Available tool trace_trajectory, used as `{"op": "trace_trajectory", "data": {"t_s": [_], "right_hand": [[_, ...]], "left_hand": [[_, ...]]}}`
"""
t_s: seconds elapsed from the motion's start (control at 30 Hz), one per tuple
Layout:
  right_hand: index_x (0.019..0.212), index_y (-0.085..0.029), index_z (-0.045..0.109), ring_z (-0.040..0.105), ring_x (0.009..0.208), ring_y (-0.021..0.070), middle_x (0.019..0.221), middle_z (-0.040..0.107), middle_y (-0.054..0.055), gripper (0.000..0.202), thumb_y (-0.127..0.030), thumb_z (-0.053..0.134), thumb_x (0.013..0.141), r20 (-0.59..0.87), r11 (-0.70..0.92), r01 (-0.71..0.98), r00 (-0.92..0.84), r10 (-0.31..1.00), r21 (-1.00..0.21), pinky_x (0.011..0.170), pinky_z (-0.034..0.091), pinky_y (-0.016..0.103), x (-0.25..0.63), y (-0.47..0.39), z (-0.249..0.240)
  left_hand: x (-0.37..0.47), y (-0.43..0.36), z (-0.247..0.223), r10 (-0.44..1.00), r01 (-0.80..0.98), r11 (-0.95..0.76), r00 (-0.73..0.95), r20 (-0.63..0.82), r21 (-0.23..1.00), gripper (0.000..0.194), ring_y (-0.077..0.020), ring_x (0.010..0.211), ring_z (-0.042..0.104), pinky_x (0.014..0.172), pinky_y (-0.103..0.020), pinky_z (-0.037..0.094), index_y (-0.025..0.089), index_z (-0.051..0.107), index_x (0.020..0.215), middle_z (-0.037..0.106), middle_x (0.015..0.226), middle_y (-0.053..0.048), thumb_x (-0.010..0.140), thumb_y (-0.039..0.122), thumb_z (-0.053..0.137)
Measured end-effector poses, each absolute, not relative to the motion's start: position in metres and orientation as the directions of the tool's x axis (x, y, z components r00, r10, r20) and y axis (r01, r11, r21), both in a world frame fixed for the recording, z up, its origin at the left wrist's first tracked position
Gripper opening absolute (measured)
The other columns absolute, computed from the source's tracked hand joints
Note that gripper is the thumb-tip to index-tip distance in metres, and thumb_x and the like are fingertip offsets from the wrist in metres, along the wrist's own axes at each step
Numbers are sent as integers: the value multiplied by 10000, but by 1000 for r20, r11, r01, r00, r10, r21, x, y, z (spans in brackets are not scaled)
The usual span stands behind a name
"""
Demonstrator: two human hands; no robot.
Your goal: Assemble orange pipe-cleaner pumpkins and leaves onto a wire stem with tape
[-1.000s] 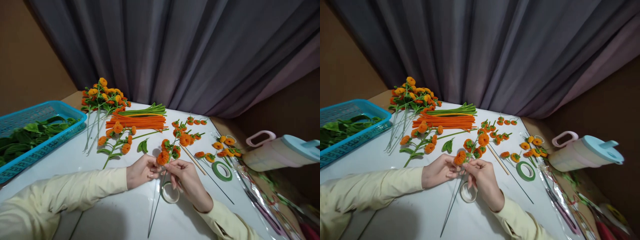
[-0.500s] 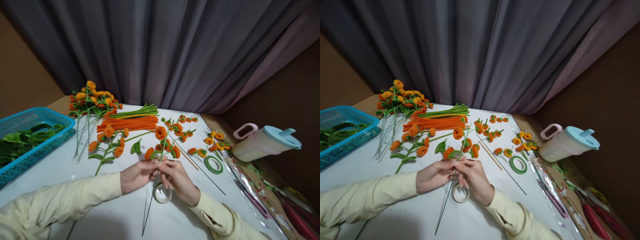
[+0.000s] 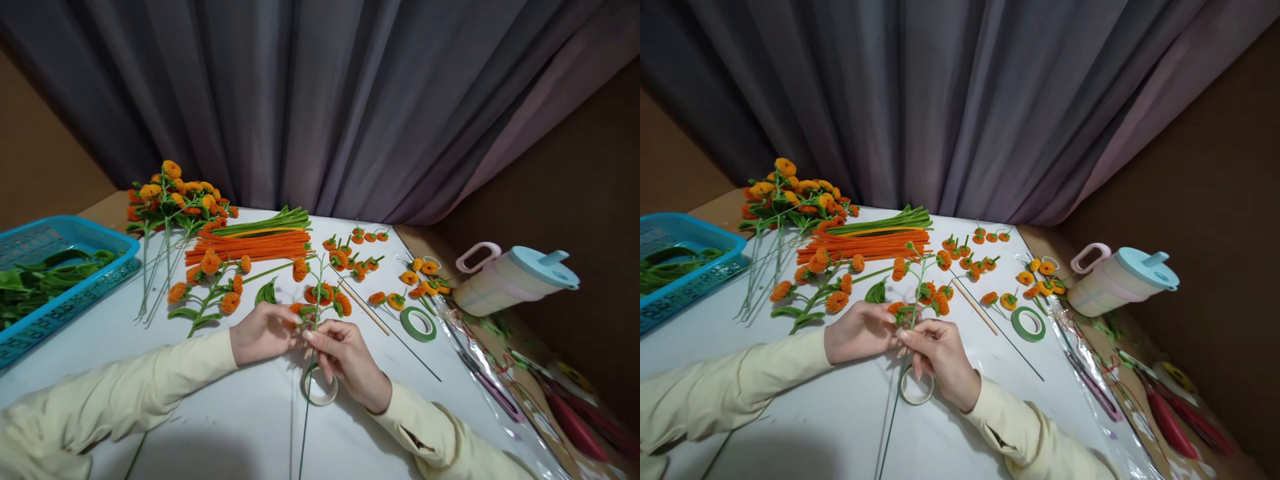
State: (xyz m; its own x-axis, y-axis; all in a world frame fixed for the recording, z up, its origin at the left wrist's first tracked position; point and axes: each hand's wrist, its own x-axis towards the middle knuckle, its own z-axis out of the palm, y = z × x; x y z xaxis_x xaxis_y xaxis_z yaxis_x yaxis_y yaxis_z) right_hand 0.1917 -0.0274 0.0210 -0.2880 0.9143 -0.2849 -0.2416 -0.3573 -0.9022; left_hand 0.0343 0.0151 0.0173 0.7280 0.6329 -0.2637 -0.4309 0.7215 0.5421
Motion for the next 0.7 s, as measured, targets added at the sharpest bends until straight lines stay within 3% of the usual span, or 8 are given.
{"op": "trace_trajectory", "data": {"t_s": [0.1,0.2,0.33,0.43,0.57,0.7], "right_hand": [[556,-107,595,432,266,27,486,630,12,276,-311,736,677,-292,-376,-216,-341,894,-901,307,150,164,196,-29,22],[553,-106,592,427,256,28,446,607,-1,274,-301,728,690,-299,-397,-187,-401,866,-898,305,135,165,197,-31,23],[542,-100,589,413,240,22,407,579,-19,280,-293,746,671,-313,-420,-190,-420,852,-887,289,116,156,197,-32,22],[560,-87,614,448,249,36,470,633,22,287,-315,766,642,-326,-483,-236,-489,809,-844,263,144,151,198,-31,16],[654,-64,673,449,231,49,526,675,70,328,-363,793,593,-310,-621,-308,-657,687,-721,224,157,152,200,-28,5],[726,-67,686,424,206,49,545,687,66,336,-333,813,565,-276,-725,-315,-774,570,-613,200,144,152,198,-28,0]], "left_hand": [[30,21,26,641,-283,641,709,-294,713,154,-151,734,496,680,-265,367,137,634,777,581,766,-35,624,159,622],[26,25,36,671,6,360,693,-263,933,153,-125,688,465,634,-233,343,147,637,795,555,740,-2,667,228,663],[26,26,43,706,240,45,680,-200,970,192,-115,649,447,595,-217,333,150,614,711,526,664,27,672,323,687],[27,24,43,710,246,29,677,-194,969,203,-111,652,461,613,-211,354,147,616,694,550,663,30,655,327,702],[30,21,36,682,92,114,717,-145,989,173,-119,683,503,659,-215,392,151,661,703,602,702,16,626,291,727],[29,20,33,626,-14,75,779,-36,997,145,-170,820,556,740,-237,421,166,716,743,659,806,-21,634,260,737]]}}
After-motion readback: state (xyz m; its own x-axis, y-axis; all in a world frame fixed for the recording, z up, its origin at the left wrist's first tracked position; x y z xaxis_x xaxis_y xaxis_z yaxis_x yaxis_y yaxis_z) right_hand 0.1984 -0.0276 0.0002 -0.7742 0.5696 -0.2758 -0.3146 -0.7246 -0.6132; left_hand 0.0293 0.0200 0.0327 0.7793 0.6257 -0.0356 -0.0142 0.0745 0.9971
